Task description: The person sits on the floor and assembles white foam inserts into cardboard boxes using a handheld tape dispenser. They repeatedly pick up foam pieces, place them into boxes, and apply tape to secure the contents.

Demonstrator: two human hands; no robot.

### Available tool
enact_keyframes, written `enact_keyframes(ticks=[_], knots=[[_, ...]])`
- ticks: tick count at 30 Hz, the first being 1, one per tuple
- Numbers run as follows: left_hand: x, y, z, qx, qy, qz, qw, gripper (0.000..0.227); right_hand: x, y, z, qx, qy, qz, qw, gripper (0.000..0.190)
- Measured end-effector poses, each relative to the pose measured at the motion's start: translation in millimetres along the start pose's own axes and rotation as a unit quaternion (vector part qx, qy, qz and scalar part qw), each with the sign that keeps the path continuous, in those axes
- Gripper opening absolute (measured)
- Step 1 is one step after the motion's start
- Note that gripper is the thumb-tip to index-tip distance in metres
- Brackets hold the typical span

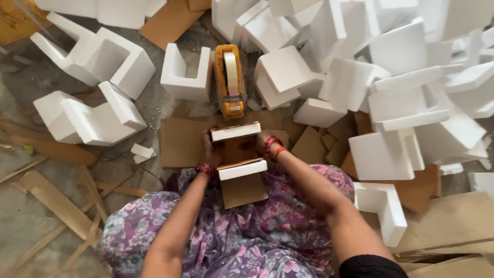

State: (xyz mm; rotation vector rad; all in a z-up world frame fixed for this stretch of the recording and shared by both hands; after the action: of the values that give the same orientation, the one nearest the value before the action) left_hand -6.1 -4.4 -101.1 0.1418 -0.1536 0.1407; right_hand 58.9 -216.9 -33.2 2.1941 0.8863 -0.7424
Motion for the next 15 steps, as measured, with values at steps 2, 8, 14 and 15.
enact_keyframes(ticks=[2,8,14,15], knots=[[5.0,7.5,18.3,-0.002,0.014,-0.013,1.0,0.052,-5.2,1.1,-1.7,0.037,0.047,0.032,0.998,0.049],[16.9,41.0,117.3,0.225,-0.184,-0.029,0.956,0.052,9.0,-4.4,7.9,-0.059,0.074,0.083,0.992,0.058],[32.7,46.1,164.5,0.239,-0.158,-0.064,0.956,0.062,-19.7,26.6,-15.8,-0.087,0.08,0.159,0.98,0.064],[33.6,48.5,163.3,0.24,-0.16,-0.069,0.955,0.064,-31.3,36.1,-24.9,-0.117,0.115,0.2,0.966,0.069]])
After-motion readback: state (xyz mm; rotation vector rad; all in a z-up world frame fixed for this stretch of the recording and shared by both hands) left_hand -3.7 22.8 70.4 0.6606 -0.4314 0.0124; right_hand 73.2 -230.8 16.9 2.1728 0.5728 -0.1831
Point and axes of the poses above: each hand's wrist, its own x-axis towards the middle knuckle, its own y-axis out of the back of the hand, z = x × y, the point moved 1 cm from there along x, towards the middle knuckle, and after that the axes turned 6 degrees about -z, right-handed, at the moved point
